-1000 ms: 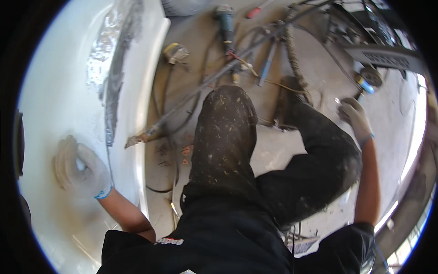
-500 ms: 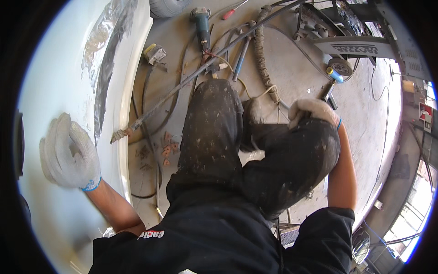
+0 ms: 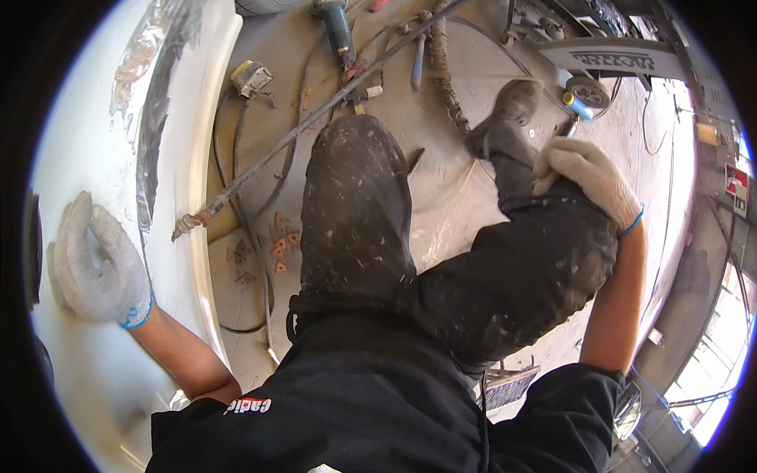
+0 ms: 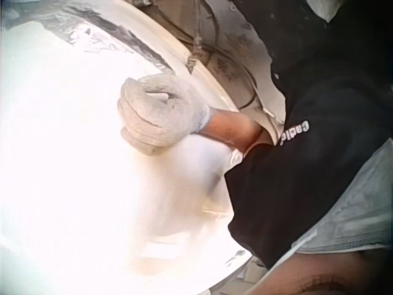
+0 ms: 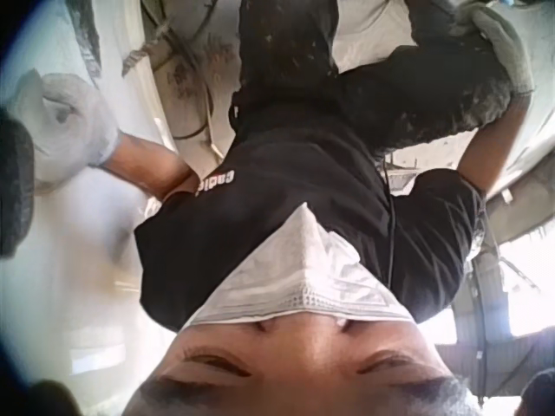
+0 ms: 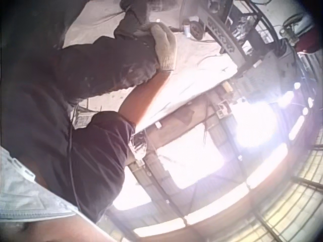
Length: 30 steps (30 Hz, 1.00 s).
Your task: The person uses an angle grinder to grind the surface of a white car's front bumper, creating sparks. They then switch to a hammer to tap and shape the same area of the bumper.
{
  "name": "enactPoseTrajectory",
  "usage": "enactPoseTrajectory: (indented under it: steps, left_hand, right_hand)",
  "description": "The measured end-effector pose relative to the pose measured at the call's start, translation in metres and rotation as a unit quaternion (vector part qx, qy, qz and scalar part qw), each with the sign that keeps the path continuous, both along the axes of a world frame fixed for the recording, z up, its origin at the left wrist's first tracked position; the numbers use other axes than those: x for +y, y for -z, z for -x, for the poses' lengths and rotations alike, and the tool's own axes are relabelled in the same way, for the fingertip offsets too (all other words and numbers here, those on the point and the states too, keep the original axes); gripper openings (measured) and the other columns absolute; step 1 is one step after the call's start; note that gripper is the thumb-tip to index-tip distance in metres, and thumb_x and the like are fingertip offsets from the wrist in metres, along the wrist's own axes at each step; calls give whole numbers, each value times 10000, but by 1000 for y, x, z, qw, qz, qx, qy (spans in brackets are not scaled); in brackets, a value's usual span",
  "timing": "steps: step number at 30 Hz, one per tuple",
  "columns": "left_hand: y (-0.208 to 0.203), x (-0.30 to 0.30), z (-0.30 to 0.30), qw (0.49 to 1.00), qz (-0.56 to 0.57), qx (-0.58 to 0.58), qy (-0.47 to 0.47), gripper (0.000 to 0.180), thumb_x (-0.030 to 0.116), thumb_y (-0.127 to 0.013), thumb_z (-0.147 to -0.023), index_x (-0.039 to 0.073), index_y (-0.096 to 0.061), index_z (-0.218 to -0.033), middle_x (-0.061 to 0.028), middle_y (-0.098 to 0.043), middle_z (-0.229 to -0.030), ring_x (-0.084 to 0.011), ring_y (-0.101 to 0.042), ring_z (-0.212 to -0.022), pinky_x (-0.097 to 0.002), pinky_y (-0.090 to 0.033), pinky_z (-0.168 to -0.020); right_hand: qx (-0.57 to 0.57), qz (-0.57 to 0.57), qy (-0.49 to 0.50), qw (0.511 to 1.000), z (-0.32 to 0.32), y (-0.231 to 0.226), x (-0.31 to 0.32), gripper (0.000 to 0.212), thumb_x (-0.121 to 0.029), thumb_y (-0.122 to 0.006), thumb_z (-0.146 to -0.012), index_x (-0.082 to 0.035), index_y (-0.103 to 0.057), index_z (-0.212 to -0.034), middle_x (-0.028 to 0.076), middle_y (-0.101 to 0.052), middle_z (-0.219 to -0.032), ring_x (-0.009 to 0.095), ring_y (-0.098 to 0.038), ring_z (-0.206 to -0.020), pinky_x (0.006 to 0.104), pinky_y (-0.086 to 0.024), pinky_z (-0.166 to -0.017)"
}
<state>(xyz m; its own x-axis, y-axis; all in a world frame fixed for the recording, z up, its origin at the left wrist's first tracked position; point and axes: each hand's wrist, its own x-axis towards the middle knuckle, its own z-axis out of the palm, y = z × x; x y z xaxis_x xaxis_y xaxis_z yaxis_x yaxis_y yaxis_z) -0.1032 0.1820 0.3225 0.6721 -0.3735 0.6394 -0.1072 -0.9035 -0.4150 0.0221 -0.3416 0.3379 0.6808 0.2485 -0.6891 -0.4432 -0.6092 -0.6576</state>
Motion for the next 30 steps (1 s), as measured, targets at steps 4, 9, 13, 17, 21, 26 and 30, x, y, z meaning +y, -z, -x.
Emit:
enactPoseTrajectory:
  steps: [4,9,13,17,21,26,30]
  left_hand:
    - [2,-2,3,1000,3,-6,-10,144,45,-758,-818,96,-737,-951,-23,-756,-903,-202,-730,-816,-333,-525,-702]
    - [2,-9,3,1000,14,5,-16,131,29,-743,-823,72,-731,-946,-48,-755,-911,-216,-730,-809,-327,-521,-685]
    - [2,-4,4,999,-10,15,-32,88,37,-721,-849,64,-730,-932,-52,-756,-912,-214,-730,-805,-323,-522,-681]
    - [0,2,5,997,-65,10,-42,45,56,-704,-877,49,-729,-913,-51,-758,-889,-209,-729,-776,-310,-523,-649]
    - [2,8,6,996,-60,-7,-60,51,67,-700,-891,29,-727,-912,-60,-760,-862,-216,-715,-713,-296,-516,-592]
    - [-1,12,7,989,-132,-12,-60,121,130,-705,-922,13,-728,-944,-65,-762,-895,-203,-711,-701,-280,-542,-600]
    - [-4,15,5,976,-188,15,-104,179,172,-723,-912,1,-738,-961,-81,-759,-920,-205,-719,-740,-275,-561,-639]
  right_hand:
    - [2,64,-110,992,-26,18,2,300,-240,-528,-947,37,-633,-896,89,-660,-788,161,-667,-725,274,-523,-717]
    - [-34,89,-229,969,-48,57,5,282,-221,-549,-923,40,-652,-942,145,-688,-826,234,-676,-723,371,-527,-725]
    - [-257,302,-367,841,-75,73,19,301,-251,-567,-884,3,-658,-1018,240,-664,-849,394,-658,-830,448,-510,-784]
    - [-257,311,-339,850,-109,91,17,311,-268,-551,-894,-6,-659,-1021,237,-681,-894,398,-664,-870,456,-511,-804]
    - [-224,328,-407,823,-150,123,16,304,-275,-550,-895,-21,-658,-1024,222,-688,-951,399,-660,-912,450,-507,-829]
    - [-355,201,-410,815,-213,200,51,288,-273,-544,-902,-35,-653,-1022,167,-686,-923,343,-666,-881,442,-515,-832]
    - [-328,72,-343,877,-249,272,151,503,-346,-667,-874,-106,-611,-1312,242,-601,-1313,434,-590,-1184,453,-453,-1032]
